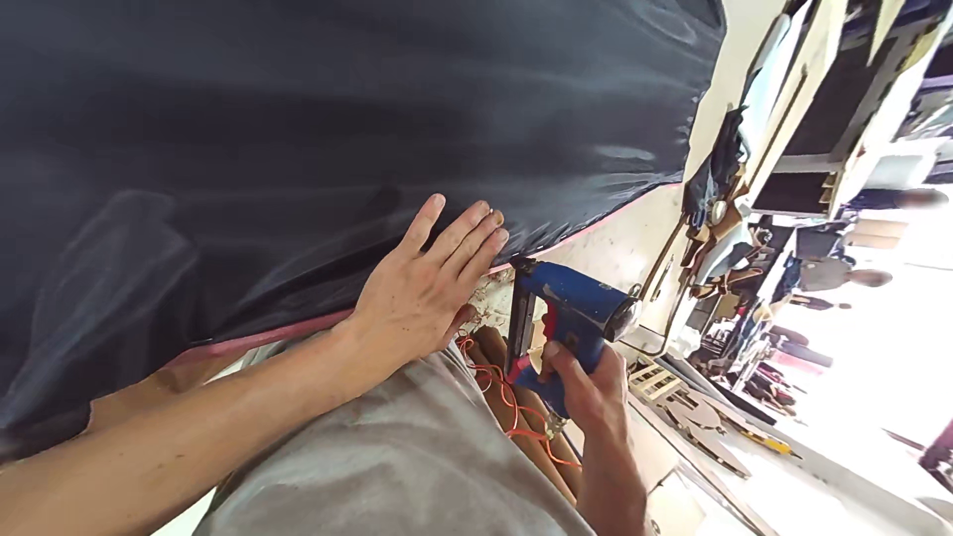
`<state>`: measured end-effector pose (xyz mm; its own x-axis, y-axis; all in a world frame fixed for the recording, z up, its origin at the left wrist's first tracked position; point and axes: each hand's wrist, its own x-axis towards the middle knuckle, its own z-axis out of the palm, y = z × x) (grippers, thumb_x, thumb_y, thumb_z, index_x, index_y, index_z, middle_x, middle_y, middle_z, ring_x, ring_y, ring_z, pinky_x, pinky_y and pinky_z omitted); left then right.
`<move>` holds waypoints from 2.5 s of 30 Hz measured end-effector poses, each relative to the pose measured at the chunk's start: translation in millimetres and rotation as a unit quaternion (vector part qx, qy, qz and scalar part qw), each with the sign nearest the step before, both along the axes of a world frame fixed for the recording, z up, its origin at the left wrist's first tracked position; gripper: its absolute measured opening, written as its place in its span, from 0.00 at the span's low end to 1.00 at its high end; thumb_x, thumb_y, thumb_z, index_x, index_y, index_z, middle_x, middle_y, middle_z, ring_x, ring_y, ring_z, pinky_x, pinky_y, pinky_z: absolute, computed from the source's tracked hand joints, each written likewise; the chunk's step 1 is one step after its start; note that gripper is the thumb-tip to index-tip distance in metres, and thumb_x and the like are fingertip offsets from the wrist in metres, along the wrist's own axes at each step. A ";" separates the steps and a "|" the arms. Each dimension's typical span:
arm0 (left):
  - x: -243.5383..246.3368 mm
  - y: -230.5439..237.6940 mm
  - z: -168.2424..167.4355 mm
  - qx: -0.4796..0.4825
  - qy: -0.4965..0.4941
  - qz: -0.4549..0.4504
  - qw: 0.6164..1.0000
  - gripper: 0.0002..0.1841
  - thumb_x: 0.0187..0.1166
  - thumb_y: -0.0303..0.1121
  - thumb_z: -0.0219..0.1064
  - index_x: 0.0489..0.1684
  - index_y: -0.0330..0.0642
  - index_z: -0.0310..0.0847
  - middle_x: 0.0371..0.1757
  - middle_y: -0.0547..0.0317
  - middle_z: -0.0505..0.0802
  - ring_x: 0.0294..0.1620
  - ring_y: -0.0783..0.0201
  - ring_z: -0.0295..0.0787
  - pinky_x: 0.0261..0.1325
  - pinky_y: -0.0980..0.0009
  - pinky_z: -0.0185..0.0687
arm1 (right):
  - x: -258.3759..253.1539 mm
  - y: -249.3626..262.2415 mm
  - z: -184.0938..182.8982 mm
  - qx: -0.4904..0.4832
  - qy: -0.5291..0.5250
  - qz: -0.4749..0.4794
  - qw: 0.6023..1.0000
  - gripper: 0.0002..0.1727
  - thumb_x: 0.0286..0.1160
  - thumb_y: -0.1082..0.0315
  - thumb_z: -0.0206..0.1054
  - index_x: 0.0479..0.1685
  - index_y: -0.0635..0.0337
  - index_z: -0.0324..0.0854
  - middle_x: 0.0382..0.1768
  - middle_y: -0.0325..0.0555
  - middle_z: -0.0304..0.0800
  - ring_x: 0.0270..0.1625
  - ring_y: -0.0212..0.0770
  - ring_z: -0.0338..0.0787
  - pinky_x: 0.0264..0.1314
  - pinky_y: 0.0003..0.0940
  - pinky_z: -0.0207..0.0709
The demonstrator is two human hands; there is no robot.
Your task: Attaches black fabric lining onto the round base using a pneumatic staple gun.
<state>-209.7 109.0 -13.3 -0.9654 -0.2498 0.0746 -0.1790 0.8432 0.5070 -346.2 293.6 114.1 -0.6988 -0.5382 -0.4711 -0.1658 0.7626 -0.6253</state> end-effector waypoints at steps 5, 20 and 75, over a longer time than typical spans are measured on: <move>7.5 0.1 -10.0 -0.006 -0.025 -0.053 0.998 0.42 0.81 0.56 0.57 0.91 0.36 0.60 0.98 0.49 0.53 0.99 0.53 0.34 0.95 0.36 0.21 | 1.3 0.5 0.2 0.003 0.004 0.007 1.000 0.11 0.74 0.58 0.68 0.40 0.58 0.84 0.21 0.31 0.88 0.22 0.29 0.89 0.26 0.29 0.88; 32.1 2.2 -7.4 0.023 -0.034 -0.060 0.997 0.35 0.83 0.44 0.59 0.93 0.49 0.61 0.97 0.52 0.57 0.99 0.51 0.36 0.95 0.36 0.22 | 13.1 -15.4 0.3 0.046 -0.007 0.037 0.998 0.10 0.74 0.58 0.67 0.39 0.56 0.84 0.20 0.30 0.88 0.21 0.29 0.88 0.25 0.28 0.87; 189.6 -1.0 -4.8 -0.044 0.071 0.023 0.996 0.18 0.90 0.27 0.47 0.66 0.30 0.81 0.78 0.42 0.84 0.77 0.47 0.82 0.74 0.55 0.75 | 151.8 -45.1 5.0 0.025 -0.003 0.068 0.997 0.13 0.74 0.53 0.69 0.36 0.53 0.86 0.22 0.29 0.91 0.22 0.26 0.90 0.23 0.26 0.87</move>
